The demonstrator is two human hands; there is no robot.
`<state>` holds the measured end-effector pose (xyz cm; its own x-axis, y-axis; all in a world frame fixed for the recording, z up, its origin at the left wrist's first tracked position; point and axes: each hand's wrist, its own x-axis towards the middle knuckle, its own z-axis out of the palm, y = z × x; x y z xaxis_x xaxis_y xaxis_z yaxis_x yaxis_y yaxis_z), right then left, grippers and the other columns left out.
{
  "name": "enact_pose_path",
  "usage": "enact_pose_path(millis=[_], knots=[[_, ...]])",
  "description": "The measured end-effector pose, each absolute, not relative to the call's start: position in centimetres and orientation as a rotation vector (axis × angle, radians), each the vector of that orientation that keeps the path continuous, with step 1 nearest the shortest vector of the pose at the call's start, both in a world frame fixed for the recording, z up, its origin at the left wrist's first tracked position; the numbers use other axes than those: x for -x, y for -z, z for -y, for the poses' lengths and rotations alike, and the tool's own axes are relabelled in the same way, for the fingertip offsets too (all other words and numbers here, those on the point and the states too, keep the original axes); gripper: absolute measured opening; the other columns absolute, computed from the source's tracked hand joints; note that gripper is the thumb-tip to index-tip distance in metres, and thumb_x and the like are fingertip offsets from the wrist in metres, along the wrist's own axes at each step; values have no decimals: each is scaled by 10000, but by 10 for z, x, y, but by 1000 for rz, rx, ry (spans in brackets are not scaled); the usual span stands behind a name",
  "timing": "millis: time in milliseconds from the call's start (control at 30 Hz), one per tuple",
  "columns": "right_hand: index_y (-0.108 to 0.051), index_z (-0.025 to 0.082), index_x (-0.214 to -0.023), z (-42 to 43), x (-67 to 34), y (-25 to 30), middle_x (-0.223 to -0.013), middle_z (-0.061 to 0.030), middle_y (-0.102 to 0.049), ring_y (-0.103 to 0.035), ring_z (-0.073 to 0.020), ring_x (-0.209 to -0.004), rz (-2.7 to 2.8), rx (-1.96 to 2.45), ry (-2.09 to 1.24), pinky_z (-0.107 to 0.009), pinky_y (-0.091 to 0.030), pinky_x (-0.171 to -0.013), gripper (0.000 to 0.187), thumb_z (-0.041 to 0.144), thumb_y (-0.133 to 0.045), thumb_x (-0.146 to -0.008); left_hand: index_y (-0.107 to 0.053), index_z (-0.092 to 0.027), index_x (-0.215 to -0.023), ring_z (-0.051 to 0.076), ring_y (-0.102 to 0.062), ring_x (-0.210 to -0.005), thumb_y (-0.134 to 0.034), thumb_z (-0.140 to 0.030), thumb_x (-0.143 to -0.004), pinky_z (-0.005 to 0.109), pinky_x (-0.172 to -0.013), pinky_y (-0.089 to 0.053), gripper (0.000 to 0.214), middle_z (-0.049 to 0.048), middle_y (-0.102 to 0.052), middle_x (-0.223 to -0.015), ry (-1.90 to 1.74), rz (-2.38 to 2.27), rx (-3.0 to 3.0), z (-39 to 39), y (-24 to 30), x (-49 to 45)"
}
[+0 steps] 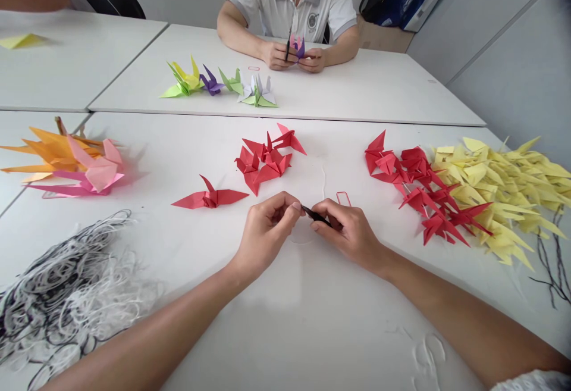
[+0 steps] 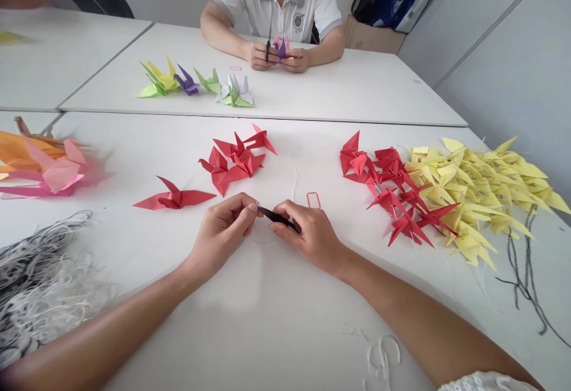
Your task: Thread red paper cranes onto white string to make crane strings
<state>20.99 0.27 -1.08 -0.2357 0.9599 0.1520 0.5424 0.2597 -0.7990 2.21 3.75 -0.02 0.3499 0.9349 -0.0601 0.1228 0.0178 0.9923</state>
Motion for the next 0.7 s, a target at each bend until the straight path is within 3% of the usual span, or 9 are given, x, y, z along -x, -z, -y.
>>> enact_pose_path(millis=[700], knots=[[-561,204,-938,-3,-210,10,-639,71,-430,-331,-74,-524,1878,1336,-838,-220,-270,-508,129,332,-578,-941,-567,-182,-740,69,-324,-515,-498,-237,-914,192,-466,-276,196,-52,-452,-604,-846,-1036,-1438,-38,0,-22]])
